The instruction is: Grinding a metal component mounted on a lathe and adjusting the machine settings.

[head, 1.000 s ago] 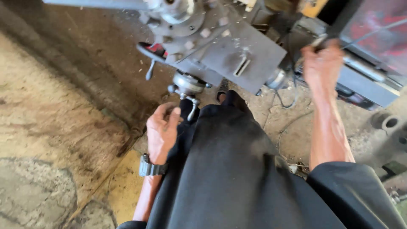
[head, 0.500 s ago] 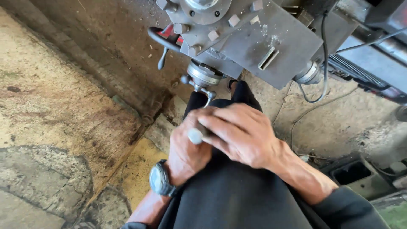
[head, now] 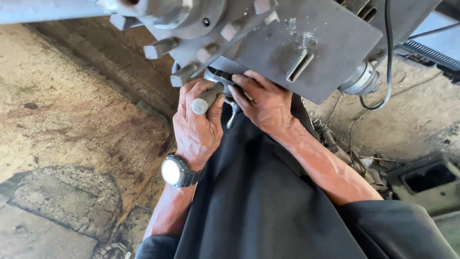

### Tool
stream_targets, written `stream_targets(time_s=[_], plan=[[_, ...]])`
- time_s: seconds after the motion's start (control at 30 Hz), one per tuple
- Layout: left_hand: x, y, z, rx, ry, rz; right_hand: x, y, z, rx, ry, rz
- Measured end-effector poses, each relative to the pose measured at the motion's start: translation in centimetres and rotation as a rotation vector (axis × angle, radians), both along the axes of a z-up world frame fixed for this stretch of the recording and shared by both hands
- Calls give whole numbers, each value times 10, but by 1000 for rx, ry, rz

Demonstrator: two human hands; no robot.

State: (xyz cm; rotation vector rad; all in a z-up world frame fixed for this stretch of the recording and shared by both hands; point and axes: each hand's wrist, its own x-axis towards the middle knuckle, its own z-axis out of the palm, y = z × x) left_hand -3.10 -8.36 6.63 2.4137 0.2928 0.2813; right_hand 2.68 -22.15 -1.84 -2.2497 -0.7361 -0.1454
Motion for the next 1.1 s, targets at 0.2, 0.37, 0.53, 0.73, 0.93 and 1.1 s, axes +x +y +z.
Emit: stream_targets(time_s=[0.2,0.37,0.53,0.73,0.93,1.1], plan=[[1,-9,0,62,-8,23,15,-13,0,-134,-178,98],[3,-7,-12,116,2,-5,13,-10,-1,-13,-128,166],[2,-8,-1,94,-35,39,19,-11,10,-79,-199,119],[3,-5,-19,86,-39,7,13,-14,-9,7,-87,145],[-1,-3,-3,109,-48,36,10,-11,7,-148,-144,120],[6,-7,-16,123,-26,18,2,-4,-11,-35,-53,2]])
